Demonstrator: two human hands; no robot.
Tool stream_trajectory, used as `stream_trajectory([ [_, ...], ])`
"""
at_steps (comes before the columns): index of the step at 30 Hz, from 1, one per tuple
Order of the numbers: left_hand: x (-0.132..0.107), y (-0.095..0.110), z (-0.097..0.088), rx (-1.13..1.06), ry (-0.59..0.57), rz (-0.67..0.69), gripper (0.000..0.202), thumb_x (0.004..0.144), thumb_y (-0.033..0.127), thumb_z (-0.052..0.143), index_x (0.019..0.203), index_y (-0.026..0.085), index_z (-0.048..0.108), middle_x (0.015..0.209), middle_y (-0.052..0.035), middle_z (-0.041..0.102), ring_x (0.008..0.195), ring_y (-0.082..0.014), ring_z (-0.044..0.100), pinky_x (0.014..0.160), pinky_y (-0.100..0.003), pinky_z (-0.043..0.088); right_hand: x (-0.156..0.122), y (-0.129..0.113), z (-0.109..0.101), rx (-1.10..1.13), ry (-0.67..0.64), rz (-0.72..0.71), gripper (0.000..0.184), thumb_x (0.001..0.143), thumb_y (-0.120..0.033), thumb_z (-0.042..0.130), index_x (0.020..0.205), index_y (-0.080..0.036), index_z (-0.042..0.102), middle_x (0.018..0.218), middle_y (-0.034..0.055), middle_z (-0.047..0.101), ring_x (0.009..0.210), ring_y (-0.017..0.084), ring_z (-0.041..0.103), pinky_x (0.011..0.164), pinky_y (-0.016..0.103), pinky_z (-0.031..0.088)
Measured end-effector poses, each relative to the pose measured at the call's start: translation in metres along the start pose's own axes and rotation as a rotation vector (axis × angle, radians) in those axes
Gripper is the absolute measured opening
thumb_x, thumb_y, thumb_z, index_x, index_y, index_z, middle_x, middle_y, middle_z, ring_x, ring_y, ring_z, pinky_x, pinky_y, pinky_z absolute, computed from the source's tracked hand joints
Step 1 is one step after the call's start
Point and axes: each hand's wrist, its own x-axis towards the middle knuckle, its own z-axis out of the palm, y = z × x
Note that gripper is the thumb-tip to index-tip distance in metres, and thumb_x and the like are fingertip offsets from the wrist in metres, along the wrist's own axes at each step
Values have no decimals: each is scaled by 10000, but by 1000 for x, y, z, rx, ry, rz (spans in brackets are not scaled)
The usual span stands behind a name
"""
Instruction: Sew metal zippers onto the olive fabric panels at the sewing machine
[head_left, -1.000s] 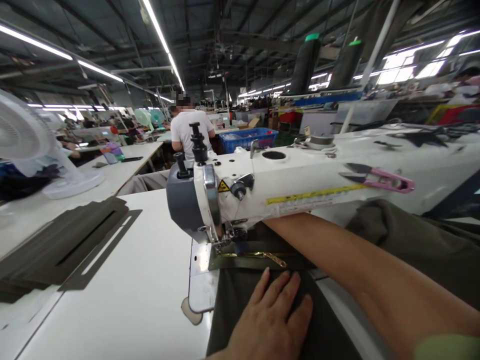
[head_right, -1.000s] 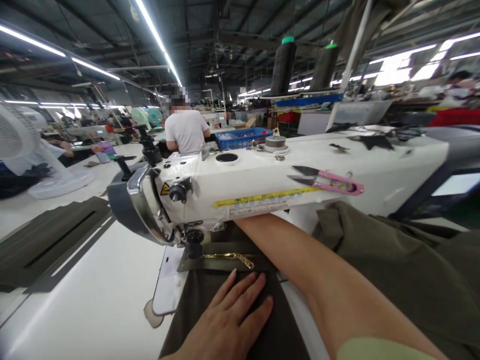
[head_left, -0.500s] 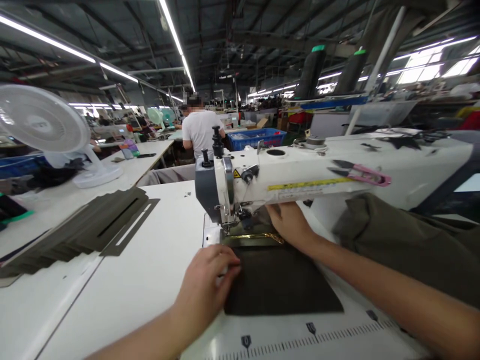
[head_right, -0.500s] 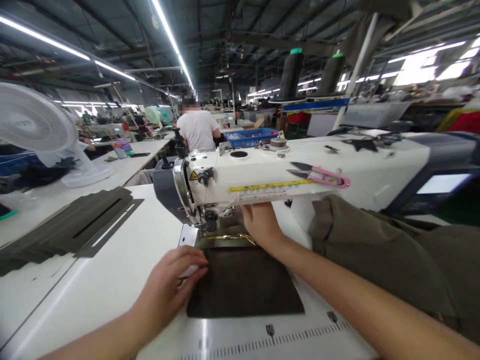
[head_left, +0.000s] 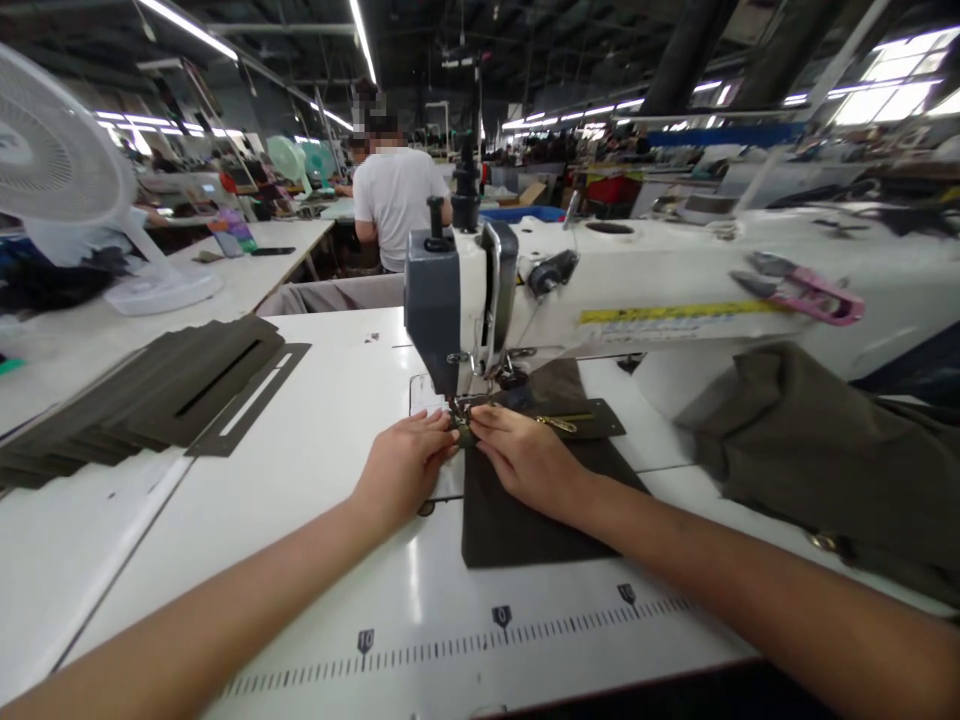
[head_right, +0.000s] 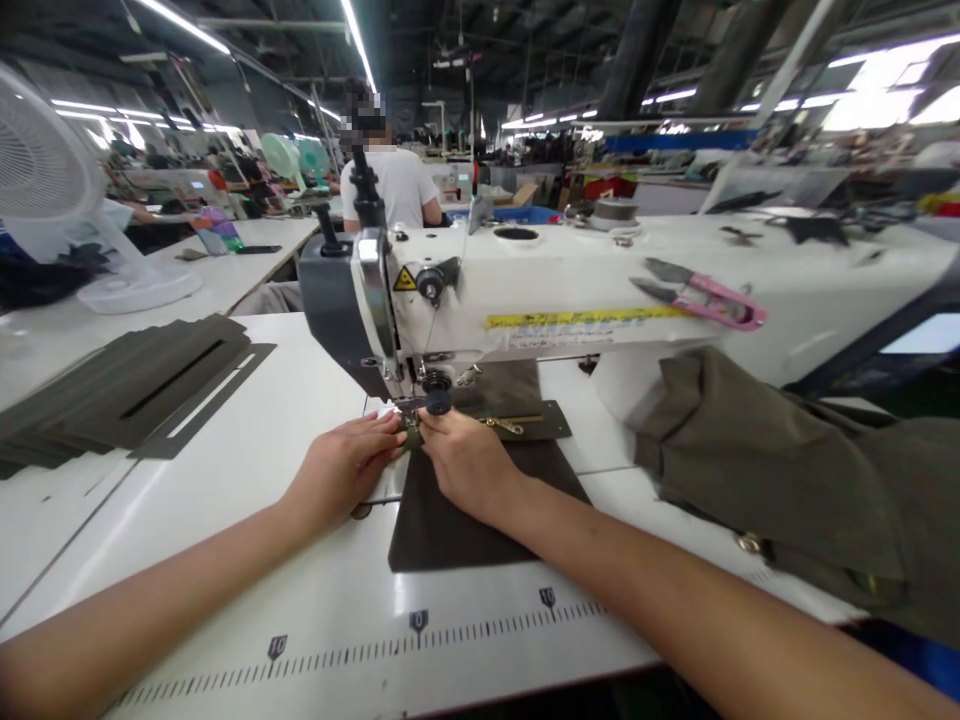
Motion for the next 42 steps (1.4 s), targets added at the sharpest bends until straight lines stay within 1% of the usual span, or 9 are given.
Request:
stream_trajectory([
  [4,4,-1,-1,9,-3,80,210,848,198,477,857,145,680,977,-106,681,928,-215,640,898,-381,487,1,-2,-2,-30,-15,-4,246,814,-96,446,993,-51,608,1093,147,609,1046,229,549,966,345,407],
  [7,6,-1,0,9,13,94,226,858,202,457,847,133,672,958,-111,687,910,-213,647,893,-384,490,2,-2,-1,-35,-18,-4,252,816,-93,442,1007,-39,597,1102,150,603,1052,224,544,984,333,385],
  [13,8,-2,0,45,17,62,190,848,186,471,825,146,655,952,-95,691,899,-211,650,886,-385,494,5,3,0,-5,-43,23,222,830,-93,423,961,-85,603,1094,137,603,1060,220,534,955,346,407],
  [19,10,-5,-1,56,-28,54,145,823,163,501,826,143,645,945,-90,692,884,-206,652,891,-371,490,6,4,2,-16,-60,41,207,839,-100,423,958,-105,593,1079,131,607,1056,221,530,920,352,431],
  [24,11,-5,-1,59,-59,24,136,807,143,513,850,154,642,971,-81,686,906,-207,643,916,-376,470,6,5,4,-15,-54,62,165,836,-101,440,898,-122,592,1060,124,615,1046,222,536,917,342,429],
  [30,11,-6,0,43,-34,18,135,801,122,509,807,161,638,931,-81,692,900,-204,644,898,-374,484,9,5,2,-18,-69,64,180,837,-97,439,916,-114,600,1031,121,624,1006,214,554,891,325,439],
  [33,10,-6,0,34,-14,17,135,791,115,515,798,173,636,950,-78,689,909,-200,641,894,-369,487,9,5,3,-14,-55,68,191,836,-89,433,915,-118,604,1025,116,625,999,207,557,892,324,437],
  [37,10,-6,0,12,-29,8,128,790,116,521,817,175,632,977,-76,682,927,-199,635,904,-374,479,9,5,4,-2,-47,81,189,844,-100,420,876,-131,604,1028,113,623,1000,203,556,892,327,437],
  [42,11,-5,-3,-7,-37,10,135,790,107,512,775,178,627,959,-72,685,913,-199,639,899,-377,482,8,6,4,20,-50,82,193,842,-106,416,887,-139,601,995,107,630,1008,207,552,883,341,441],
])
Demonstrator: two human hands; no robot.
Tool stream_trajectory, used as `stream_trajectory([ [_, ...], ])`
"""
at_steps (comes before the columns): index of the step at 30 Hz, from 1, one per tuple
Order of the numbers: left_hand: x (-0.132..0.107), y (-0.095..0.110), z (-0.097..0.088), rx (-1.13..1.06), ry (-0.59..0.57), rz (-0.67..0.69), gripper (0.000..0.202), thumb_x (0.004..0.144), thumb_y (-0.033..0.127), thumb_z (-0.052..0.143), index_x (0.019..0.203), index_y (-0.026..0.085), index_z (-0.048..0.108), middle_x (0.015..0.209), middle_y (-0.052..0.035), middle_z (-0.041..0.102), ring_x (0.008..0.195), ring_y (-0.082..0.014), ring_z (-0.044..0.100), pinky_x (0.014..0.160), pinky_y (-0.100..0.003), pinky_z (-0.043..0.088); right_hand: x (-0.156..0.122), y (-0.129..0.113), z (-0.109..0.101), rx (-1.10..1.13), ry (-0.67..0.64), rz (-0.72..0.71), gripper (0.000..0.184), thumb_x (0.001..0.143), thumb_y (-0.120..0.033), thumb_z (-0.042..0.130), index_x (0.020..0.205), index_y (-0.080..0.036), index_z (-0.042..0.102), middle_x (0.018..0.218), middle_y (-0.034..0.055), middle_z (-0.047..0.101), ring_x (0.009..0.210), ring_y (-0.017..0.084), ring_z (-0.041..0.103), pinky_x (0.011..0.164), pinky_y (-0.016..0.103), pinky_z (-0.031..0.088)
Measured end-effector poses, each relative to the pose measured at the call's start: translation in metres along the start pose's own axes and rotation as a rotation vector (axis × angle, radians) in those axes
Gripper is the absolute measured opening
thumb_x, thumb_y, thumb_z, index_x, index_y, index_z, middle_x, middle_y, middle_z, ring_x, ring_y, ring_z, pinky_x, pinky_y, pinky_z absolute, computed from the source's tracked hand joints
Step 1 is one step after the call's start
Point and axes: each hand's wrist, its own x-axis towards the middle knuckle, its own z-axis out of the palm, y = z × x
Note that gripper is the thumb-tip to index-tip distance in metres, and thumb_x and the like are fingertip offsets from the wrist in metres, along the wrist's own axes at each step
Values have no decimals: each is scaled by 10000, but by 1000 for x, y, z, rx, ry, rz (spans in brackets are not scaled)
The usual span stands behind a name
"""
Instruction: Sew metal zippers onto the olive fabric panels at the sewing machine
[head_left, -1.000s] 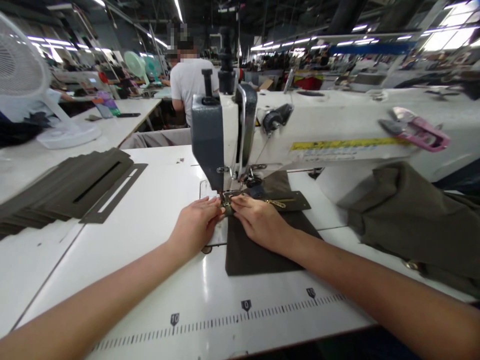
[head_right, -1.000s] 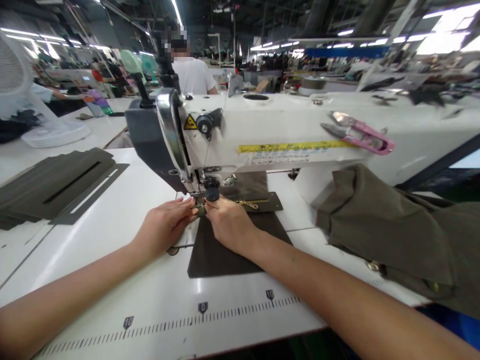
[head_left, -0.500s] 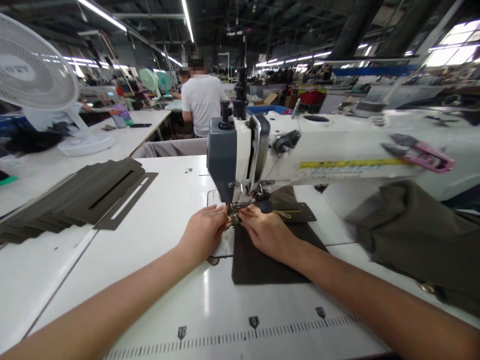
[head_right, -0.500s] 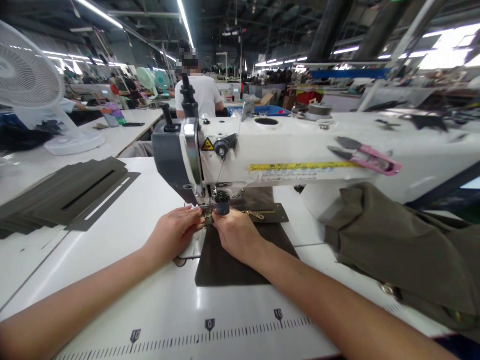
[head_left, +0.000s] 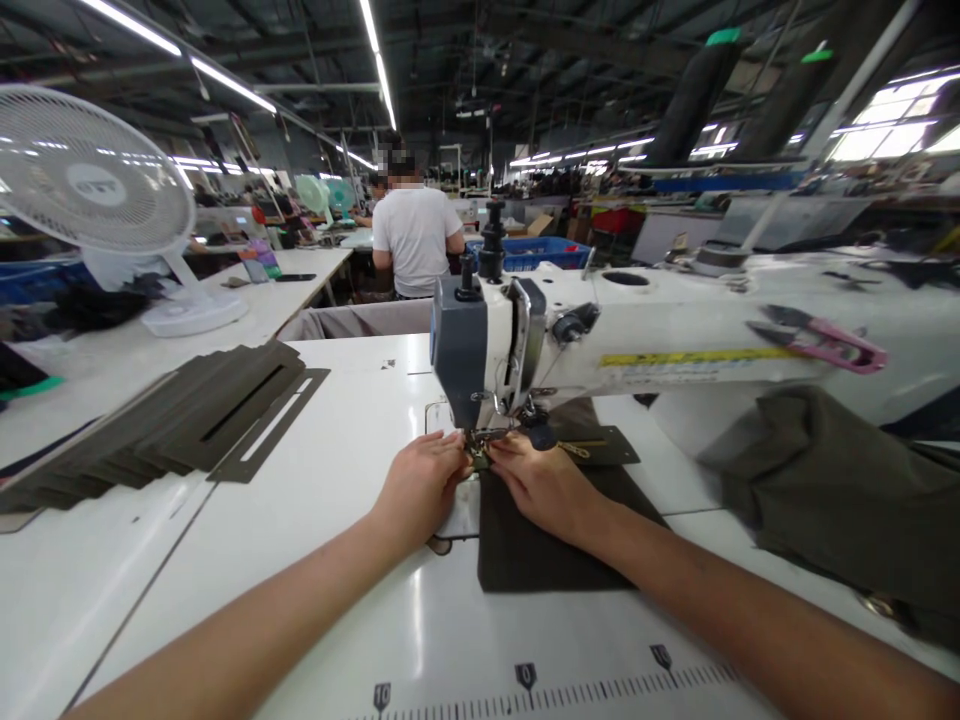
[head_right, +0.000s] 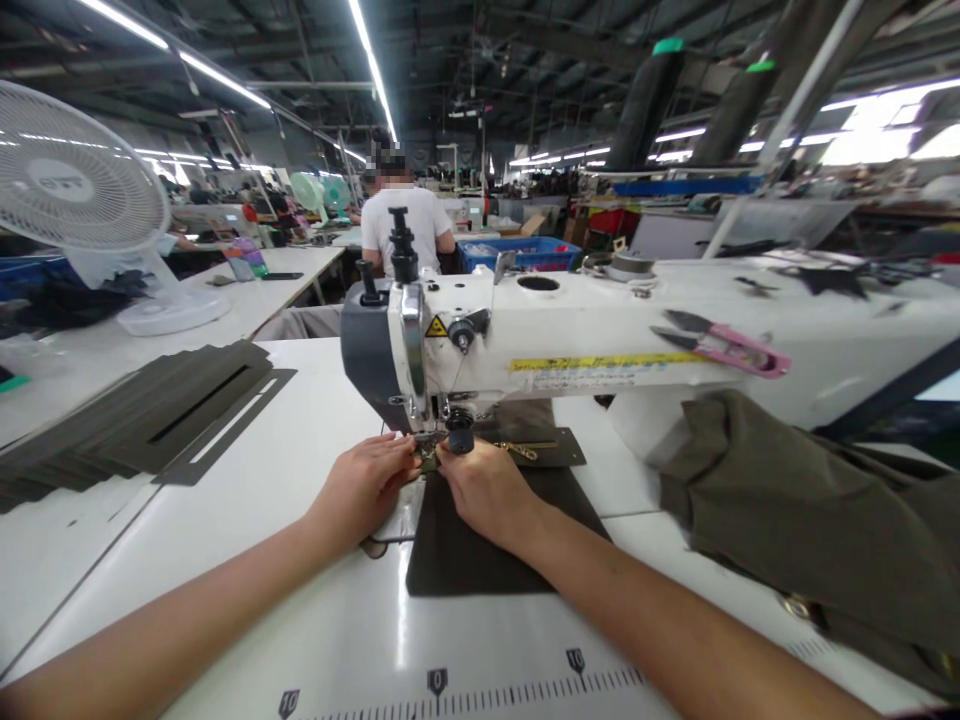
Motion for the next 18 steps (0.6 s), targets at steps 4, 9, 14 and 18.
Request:
stream_trajectory([
  [4,1,-1,-1,2,-8,7,138,807,115,500,788,167,626,947,-76,686,907,-201,640,901,-375,480,1,1,-1,26,-13,10,189,849,-118,419,891,-142,601,922,96,635,1013,204,546,886,337,433],
  [9,0,-4,1,18,-26,0,133,818,130,499,814,164,628,965,-77,684,926,-206,634,912,-375,473,1,3,1,52,34,1,191,850,-108,421,878,-136,608,978,102,631,981,201,554,894,337,421],
  [14,-1,-1,0,3,-11,27,143,823,133,486,800,164,624,982,-79,679,940,-208,628,919,-378,469,-3,2,2,64,46,13,182,846,-116,430,909,-128,600,1009,116,622,999,212,546,898,353,423],
  [18,-3,2,-2,-19,-5,42,152,827,130,475,801,172,619,994,-82,675,950,-203,625,913,-376,475,-4,0,0,75,38,20,185,845,-118,421,886,-140,600,985,112,627,992,210,551,875,350,443],
])
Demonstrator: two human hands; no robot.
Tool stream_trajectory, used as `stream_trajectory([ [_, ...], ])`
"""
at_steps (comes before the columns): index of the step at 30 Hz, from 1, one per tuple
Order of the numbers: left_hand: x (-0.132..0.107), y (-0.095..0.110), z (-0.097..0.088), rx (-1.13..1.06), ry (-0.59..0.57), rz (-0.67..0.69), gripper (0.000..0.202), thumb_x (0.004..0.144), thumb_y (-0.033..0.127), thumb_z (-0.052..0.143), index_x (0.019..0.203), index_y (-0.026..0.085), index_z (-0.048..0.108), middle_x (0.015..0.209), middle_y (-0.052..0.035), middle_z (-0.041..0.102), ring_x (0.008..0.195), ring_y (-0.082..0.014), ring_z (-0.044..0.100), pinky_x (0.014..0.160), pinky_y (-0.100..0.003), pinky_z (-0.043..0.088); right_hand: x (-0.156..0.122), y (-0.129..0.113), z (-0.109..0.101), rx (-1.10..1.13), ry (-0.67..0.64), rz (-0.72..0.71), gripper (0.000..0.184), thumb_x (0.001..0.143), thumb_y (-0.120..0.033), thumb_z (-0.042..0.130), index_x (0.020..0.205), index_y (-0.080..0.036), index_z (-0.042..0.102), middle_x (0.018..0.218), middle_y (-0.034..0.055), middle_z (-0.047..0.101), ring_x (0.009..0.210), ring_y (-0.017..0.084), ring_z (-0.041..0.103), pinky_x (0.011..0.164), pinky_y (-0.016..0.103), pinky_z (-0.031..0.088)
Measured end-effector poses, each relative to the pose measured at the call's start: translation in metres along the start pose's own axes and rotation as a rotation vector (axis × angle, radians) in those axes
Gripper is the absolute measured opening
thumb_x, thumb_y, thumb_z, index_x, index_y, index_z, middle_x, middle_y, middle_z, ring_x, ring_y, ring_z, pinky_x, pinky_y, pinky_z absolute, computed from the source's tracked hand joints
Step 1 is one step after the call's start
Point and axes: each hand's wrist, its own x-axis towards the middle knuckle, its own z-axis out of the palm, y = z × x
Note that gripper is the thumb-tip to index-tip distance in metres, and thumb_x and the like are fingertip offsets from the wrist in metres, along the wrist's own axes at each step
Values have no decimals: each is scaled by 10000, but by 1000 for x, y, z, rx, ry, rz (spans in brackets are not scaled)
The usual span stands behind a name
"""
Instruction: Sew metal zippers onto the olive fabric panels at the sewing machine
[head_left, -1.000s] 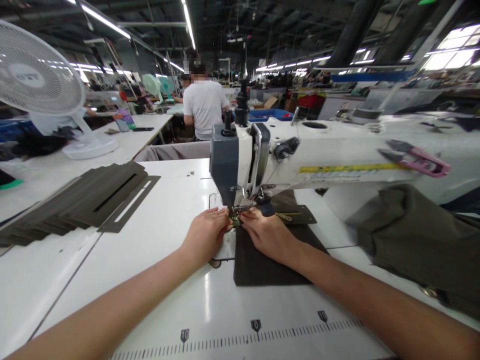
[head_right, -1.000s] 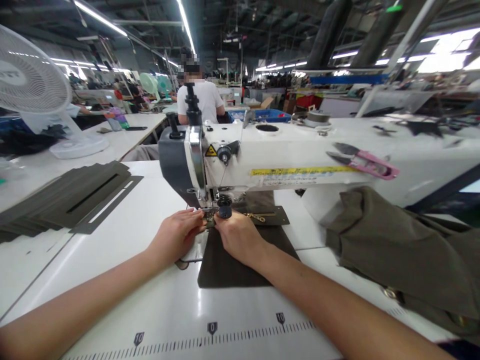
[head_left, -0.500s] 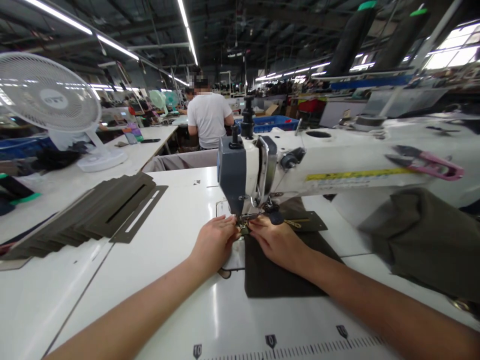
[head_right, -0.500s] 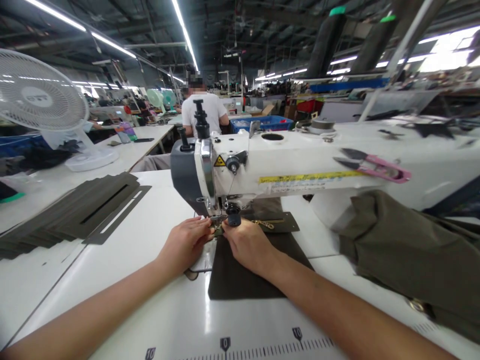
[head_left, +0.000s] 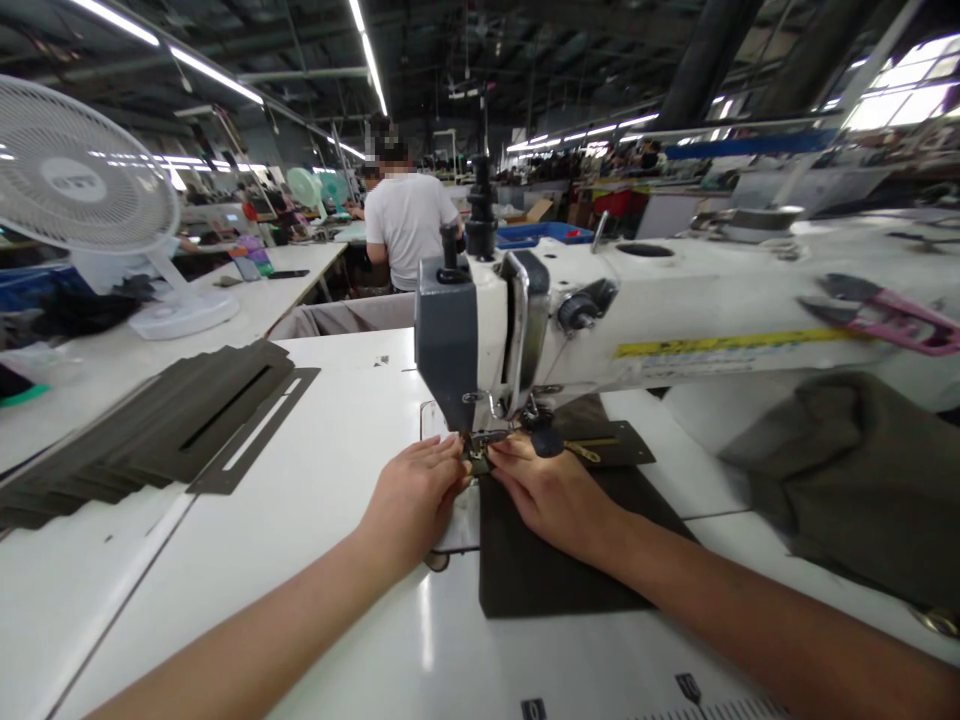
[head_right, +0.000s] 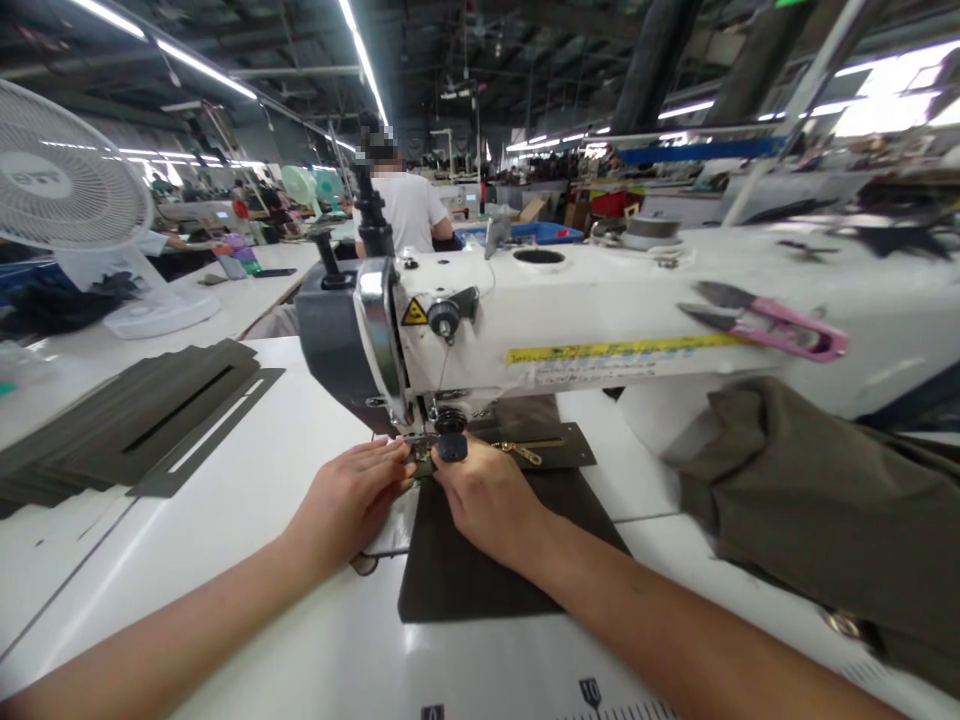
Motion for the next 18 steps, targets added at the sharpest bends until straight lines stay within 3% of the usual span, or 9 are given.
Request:
stream_trajectory([
  [6,-2,-2,3,-19,0,-34,181,822,124,459,768,174,624,1019,-92,665,945,-202,625,906,-389,477,3,-3,0,-34,3,13,204,846,-127,413,906,-143,607,958,107,636,978,206,559,890,350,429],
  [8,-2,-1,2,-13,24,-46,195,833,133,447,791,185,631,1012,-81,667,949,-196,622,894,-384,483,3,-4,-1,-122,-7,65,209,856,-212,441,955,-133,607,989,122,632,989,237,554,939,418,379],
  [11,-1,3,-2,85,5,-126,200,852,172,445,939,171,626,1071,-104,640,1045,-233,571,935,-443,434,-1,-5,-4,-310,-25,272,523,799,-494,507,1108,-76,562,1157,204,554,1137,366,438,974,586,240],
  [13,-2,9,-6,193,-63,-214,260,859,215,450,1069,140,585,1167,-146,580,1151,-294,480,964,-526,365,-11,-7,-7,-366,-64,378,742,748,-628,480,1196,-37,501,1277,242,445,1231,414,302,971,628,188],
  [15,-7,19,-8,259,-149,-262,348,868,261,442,1179,125,521,1268,-173,492,1226,-337,379,972,-584,306,-26,-12,-9,-377,-102,410,843,747,-677,420,1260,-8,433,1352,245,343,1273,406,222,986,618,166],
  [18,-22,39,-12,237,-247,-222,411,887,291,402,1273,154,433,1364,-159,377,1278,-327,290,988,-595,260,-52,-26,-12,-389,-99,414,897,761,-693,364,1312,15,352,1382,238,285,1290,386,192,1003,607,142],
])
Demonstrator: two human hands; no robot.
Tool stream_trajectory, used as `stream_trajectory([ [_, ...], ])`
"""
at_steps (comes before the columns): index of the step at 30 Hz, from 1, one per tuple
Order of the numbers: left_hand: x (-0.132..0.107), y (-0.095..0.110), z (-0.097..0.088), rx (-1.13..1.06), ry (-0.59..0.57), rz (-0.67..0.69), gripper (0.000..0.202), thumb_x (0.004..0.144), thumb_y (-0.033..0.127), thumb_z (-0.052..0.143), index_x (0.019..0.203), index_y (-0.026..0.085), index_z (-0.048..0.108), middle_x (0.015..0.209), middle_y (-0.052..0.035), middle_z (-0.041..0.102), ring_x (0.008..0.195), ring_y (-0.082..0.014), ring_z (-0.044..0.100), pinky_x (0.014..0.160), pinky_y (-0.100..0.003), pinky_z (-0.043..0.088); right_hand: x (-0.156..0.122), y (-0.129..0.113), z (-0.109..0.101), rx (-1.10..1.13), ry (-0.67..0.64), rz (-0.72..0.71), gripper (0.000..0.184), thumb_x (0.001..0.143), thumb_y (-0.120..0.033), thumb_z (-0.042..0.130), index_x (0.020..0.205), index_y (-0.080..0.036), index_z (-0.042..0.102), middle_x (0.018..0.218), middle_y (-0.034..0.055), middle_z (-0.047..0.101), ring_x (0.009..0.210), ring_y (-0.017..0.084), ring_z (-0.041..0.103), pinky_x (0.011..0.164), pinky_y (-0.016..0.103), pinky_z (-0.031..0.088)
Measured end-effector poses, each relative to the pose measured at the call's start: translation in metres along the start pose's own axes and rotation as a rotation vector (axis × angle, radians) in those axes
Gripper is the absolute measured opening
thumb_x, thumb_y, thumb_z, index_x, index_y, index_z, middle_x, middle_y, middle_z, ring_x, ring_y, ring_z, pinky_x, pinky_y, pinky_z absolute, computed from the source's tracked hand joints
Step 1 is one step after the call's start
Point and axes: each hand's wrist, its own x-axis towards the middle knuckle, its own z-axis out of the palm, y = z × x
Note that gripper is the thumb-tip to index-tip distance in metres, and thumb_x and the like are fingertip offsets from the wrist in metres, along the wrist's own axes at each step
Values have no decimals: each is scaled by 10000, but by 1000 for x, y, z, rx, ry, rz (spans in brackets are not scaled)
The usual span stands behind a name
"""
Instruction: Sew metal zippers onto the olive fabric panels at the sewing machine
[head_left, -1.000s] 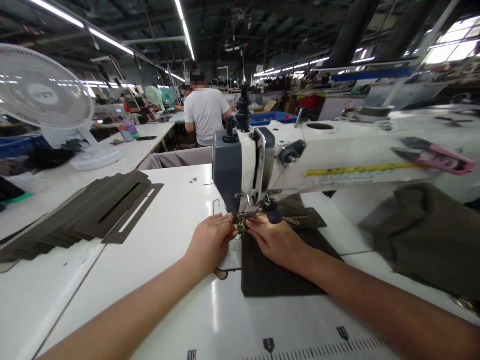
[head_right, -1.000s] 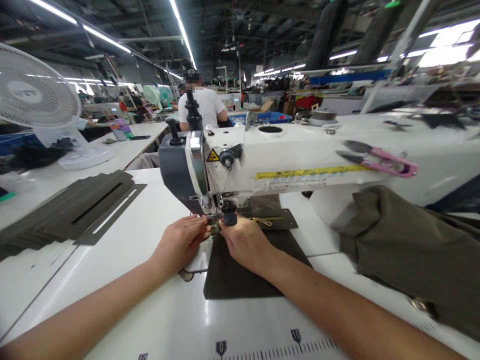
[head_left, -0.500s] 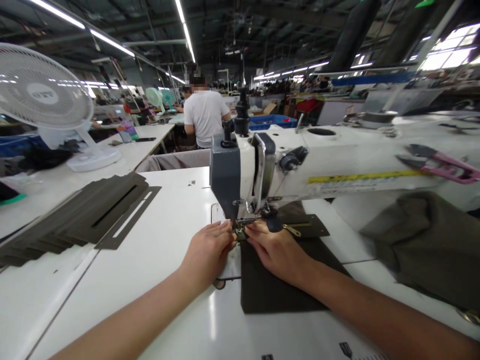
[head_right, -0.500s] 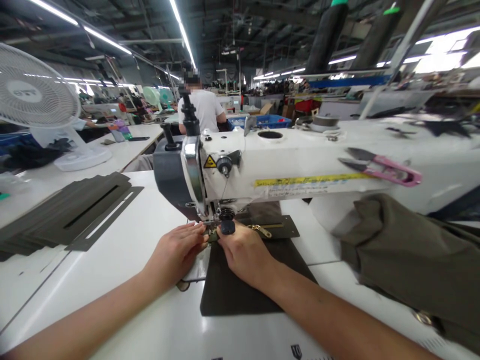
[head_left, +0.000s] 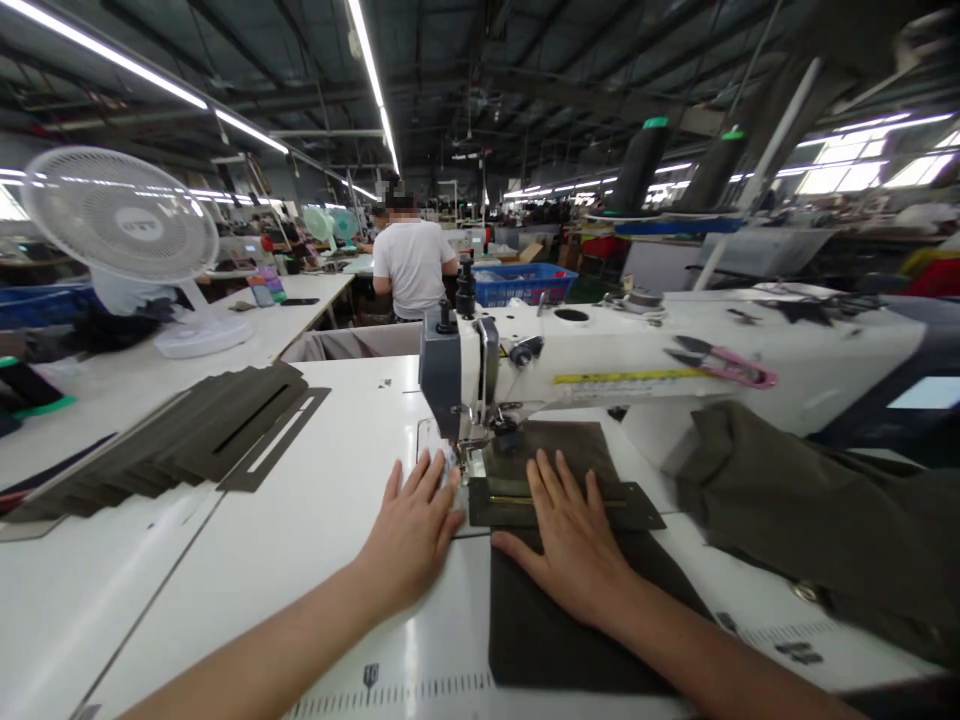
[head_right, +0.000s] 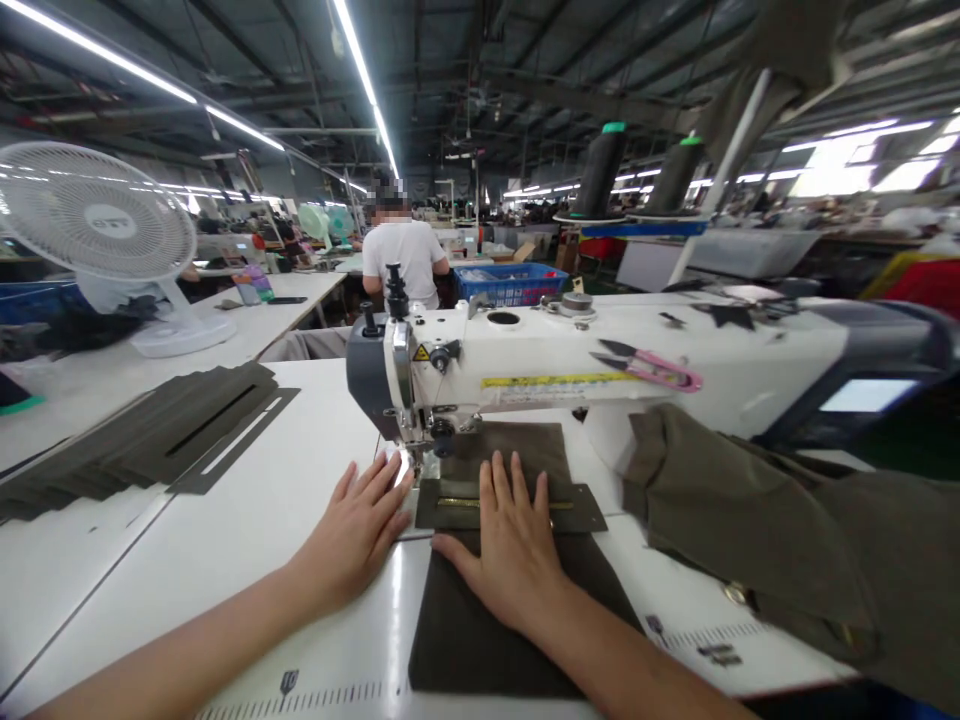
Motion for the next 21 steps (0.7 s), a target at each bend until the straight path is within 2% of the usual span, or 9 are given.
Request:
stream_trajectory([
  [3,-22,15,-7,-88,-32,46,408,899,260,366,1295,173,404,1388,-140,338,1296,-297,261,1000,-573,259,-26,-7,-5,1,24,-3,896,767,-694,344,1323,9,338,1383,227,288,1289,381,204,1002,608,145],
  [5,-33,22,-14,-193,-20,49,400,896,215,363,1293,200,405,1373,-118,372,1290,-282,282,1002,-564,267,-38,-12,-8,-1,44,2,888,770,-693,335,1323,1,342,1382,223,290,1285,380,216,997,607,158],
  [8,-44,32,-21,-474,43,18,378,884,169,380,1250,233,449,1255,-87,526,1182,-248,458,962,-478,384,-51,-21,-8,-12,77,-1,868,773,-690,335,1322,-18,353,1372,221,311,1276,377,242,987,609,175],
  [11,-51,43,-22,-768,118,-140,294,841,180,489,1130,196,536,1022,-63,662,899,-193,630,765,-306,528,-64,-36,-3,-24,129,-70,849,775,-678,344,1319,-27,357,1360,221,337,1263,378,274,979,611,187],
  [12,-55,47,-22,-797,154,-211,253,808,179,543,1059,184,574,937,-45,683,806,-176,646,696,-266,538,-69,-43,-1,-21,164,-121,843,778,-667,352,1328,-28,340,1354,223,347,1258,378,285,977,610,193],
  [14,-62,48,-23,-708,245,-331,124,747,168,622,869,184,637,772,0,691,657,-144,638,592,-219,529,-76,-58,2,7,269,-269,832,789,-624,383,1364,-36,258,1339,223,375,1250,372,305,966,598,223],
  [17,-81,22,-37,-474,385,-442,30,743,178,628,743,201,647,647,44,668,563,-116,611,529,-187,506,-78,-75,3,97,429,-481,837,789,-532,447,1403,-58,132,1343,223,370,1249,371,306,934,561,291],
  [19,-108,-15,-60,-326,482,-534,53,775,221,589,774,199,638,674,36,670,578,-122,611,535,-200,505,-74,-80,4,155,482,-569,831,777,-486,484,1409,-82,125,1368,216,332,1254,379,294,926,541,314],
  [21,-150,-59,-95,-153,590,-625,140,818,284,517,830,182,613,739,3,673,624,-145,616,559,-236,511,-69,-78,7,190,497,-620,825,766,-458,509,1412,-106,136,1384,199,310,1254,381,294,930,525,325],
])
